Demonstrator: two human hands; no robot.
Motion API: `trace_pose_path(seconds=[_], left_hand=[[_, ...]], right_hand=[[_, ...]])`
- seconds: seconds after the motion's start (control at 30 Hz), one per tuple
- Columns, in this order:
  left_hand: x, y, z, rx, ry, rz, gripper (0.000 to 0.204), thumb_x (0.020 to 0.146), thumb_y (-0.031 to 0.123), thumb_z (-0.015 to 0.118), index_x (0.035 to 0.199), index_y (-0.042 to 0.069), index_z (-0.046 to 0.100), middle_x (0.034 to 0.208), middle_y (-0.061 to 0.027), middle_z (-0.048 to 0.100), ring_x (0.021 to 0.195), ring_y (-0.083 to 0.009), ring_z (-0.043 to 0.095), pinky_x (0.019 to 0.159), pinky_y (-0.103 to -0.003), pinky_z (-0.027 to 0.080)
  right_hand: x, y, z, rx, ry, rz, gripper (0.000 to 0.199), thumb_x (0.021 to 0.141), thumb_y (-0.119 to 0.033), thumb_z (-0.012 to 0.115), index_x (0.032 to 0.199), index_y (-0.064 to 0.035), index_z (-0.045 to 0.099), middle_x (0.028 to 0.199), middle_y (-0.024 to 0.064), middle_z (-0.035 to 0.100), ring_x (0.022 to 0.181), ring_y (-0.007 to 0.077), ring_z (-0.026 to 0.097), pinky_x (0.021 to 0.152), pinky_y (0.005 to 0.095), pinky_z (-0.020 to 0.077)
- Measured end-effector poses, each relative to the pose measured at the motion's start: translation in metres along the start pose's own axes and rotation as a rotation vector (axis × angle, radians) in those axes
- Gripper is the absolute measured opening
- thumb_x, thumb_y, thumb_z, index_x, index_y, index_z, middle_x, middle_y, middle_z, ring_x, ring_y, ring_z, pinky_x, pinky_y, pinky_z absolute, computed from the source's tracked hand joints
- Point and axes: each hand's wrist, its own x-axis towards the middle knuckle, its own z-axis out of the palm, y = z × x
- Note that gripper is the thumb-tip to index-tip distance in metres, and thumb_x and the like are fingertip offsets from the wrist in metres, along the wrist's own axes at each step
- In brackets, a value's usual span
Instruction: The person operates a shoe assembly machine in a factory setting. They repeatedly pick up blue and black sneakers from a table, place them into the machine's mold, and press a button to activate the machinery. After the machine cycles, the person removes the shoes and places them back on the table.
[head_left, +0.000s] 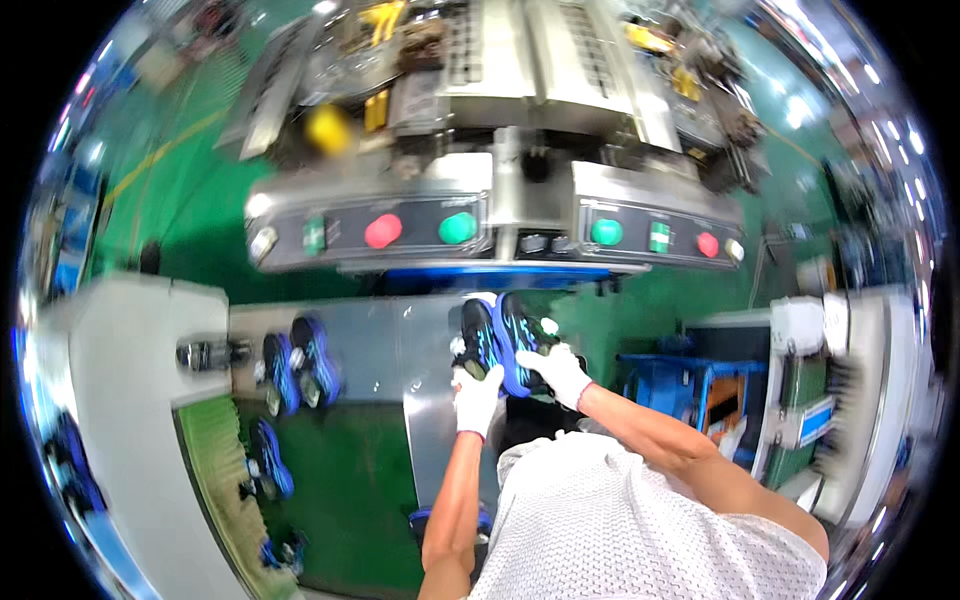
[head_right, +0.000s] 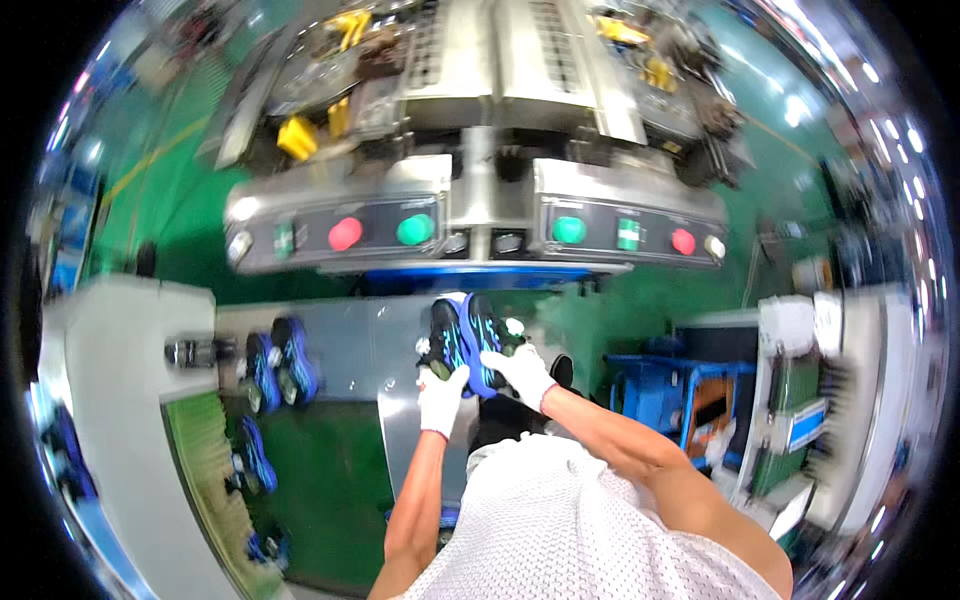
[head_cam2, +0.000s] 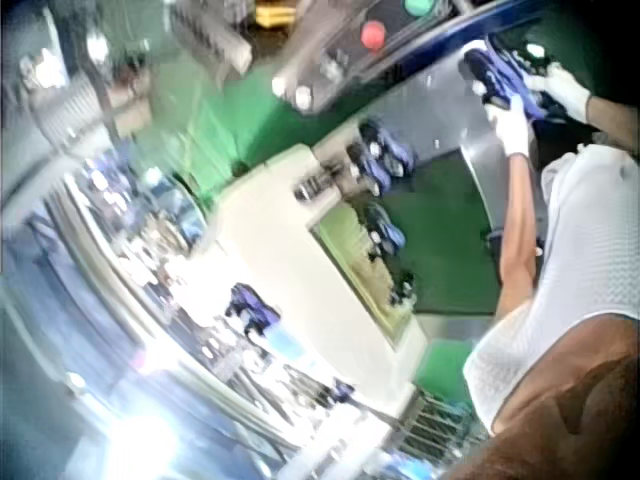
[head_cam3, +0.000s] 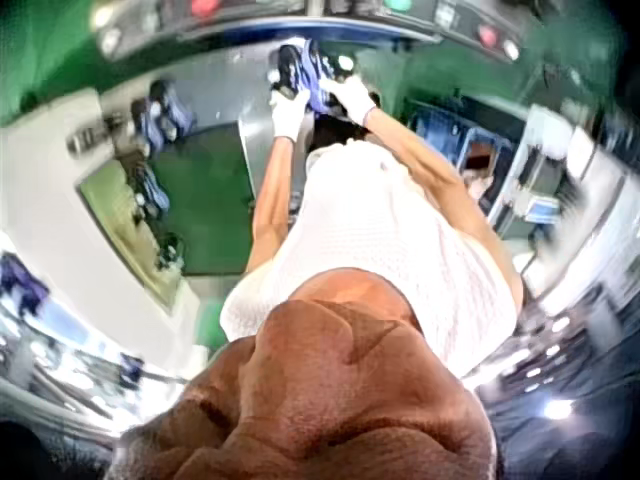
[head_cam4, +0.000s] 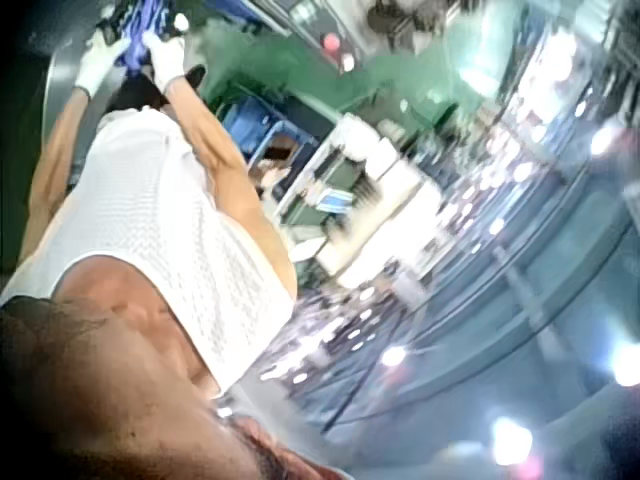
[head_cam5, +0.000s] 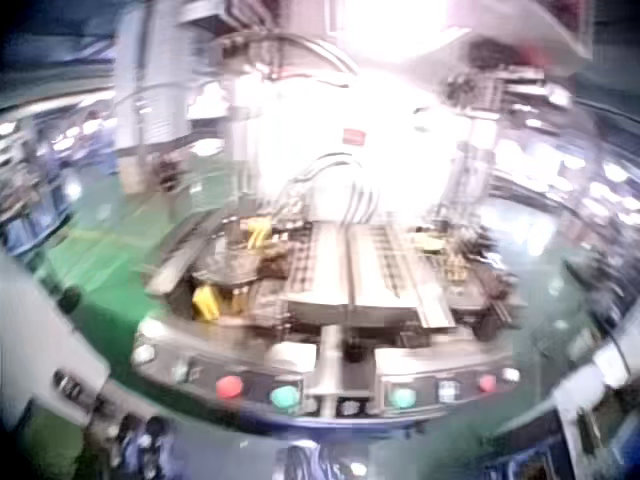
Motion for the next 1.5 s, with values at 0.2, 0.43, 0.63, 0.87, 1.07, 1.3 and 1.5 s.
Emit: trace_pose_path(seconds=[0.2, 0.43, 0.63, 0.87, 1.07, 1.3, 1.5], left_hand=[[-0.062, 0.135, 0.099, 0.201, -0.415, 0.256, 0.071, 0.079, 0.041, 0.086, 0.126, -0.005, 0.060, 0.118, -0.0240, 0.068, 0.107, -0.0381, 0.066, 0.093, -0.046, 0.051], [-0.153, 0.239, 0.246, 0.123, -0.835, 0.625, 0.072, 0.079, 0.024, 0.086, 0.138, -0.004, 0.055, 0.127, -0.0186, 0.066, 0.112, -0.0286, 0.063, 0.099, -0.041, 0.049], [-0.238, 0.324, 0.425, 0.344, -0.995, 1.033, 0.075, 0.079, 0.041, 0.083, 0.130, -0.007, 0.056, 0.120, -0.0263, 0.067, 0.110, -0.0390, 0.066, 0.100, -0.045, 0.049], [-0.344, 0.331, 0.669, 0.432, -1.097, 1.369, 0.079, 0.086, 0.041, 0.067, 0.146, -0.004, 0.044, 0.142, -0.0289, 0.054, 0.129, -0.0452, 0.054, 0.110, -0.050, 0.042], [-0.362, 0.338, 0.684, 0.569, -1.097, 1.394, 0.061, 0.091, 0.032, 0.062, 0.137, -0.007, 0.050, 0.131, -0.0326, 0.059, 0.122, -0.0463, 0.058, 0.106, -0.058, 0.043], [-0.146, 0.255, 0.416, 0.681, -1.051, 0.878, 0.045, 0.095, 0.035, 0.058, 0.128, 0.005, 0.064, 0.115, -0.0208, 0.071, 0.110, -0.0392, 0.067, 0.097, -0.045, 0.053], [0.002, 0.080, 0.065, 0.707, 0.128, 0.207, 0.037, 0.091, 0.036, 0.054, 0.095, 0.005, 0.074, 0.107, -0.0219, 0.072, 0.101, -0.0436, 0.068, 0.089, -0.052, 0.054]], right_hand=[[-0.092, 0.018, -0.166, 0.550, 0.225, -0.145, 0.066, 0.082, -0.026, 0.084, 0.133, 0.0048, 0.054, 0.118, 0.0141, 0.069, 0.098, 0.0205, 0.069, 0.082, 0.0365, 0.0585], [-0.217, 0.045, -0.311, 1.126, 0.690, -0.319, 0.032, 0.088, -0.014, 0.078, 0.114, -0.0029, 0.062, 0.108, 0.0068, 0.067, 0.092, 0.0133, 0.065, 0.070, 0.0296, 0.0539], [-0.282, 0.152, -0.442, 0.643, 1.613, -0.125, 0.052, 0.083, -0.023, 0.083, 0.123, 0.0034, 0.063, 0.109, 0.0145, 0.071, 0.096, 0.0218, 0.069, 0.088, 0.0374, 0.0539], [-0.279, 0.221, -0.630, 0.007, 1.885, 0.527, 0.090, 0.083, -0.041, 0.077, 0.151, 0.0021, 0.039, 0.134, 0.0309, 0.061, 0.124, 0.0434, 0.060, 0.110, 0.0454, 0.0423], [-0.290, 0.249, -0.720, -0.391, 2.049, 0.287, 0.070, 0.088, -0.043, 0.075, 0.137, 0.0040, 0.055, 0.138, 0.0254, 0.060, 0.122, 0.0395, 0.061, 0.104, 0.0451, 0.0481], [-0.159, 0.080, -0.535, 0.281, 0.953, -0.675, 0.050, 0.098, -0.011, 0.068, 0.143, 0.0023, 0.052, 0.133, 0.0144, 0.065, 0.120, 0.0252, 0.064, 0.102, 0.0358, 0.0513], [-0.008, 0.100, -0.412, -0.275, 0.048, -0.296, 0.054, 0.095, -0.017, 0.069, 0.141, 0.0042, 0.052, 0.135, 0.0242, 0.062, 0.125, 0.0299, 0.063, 0.103, 0.0381, 0.0512]])
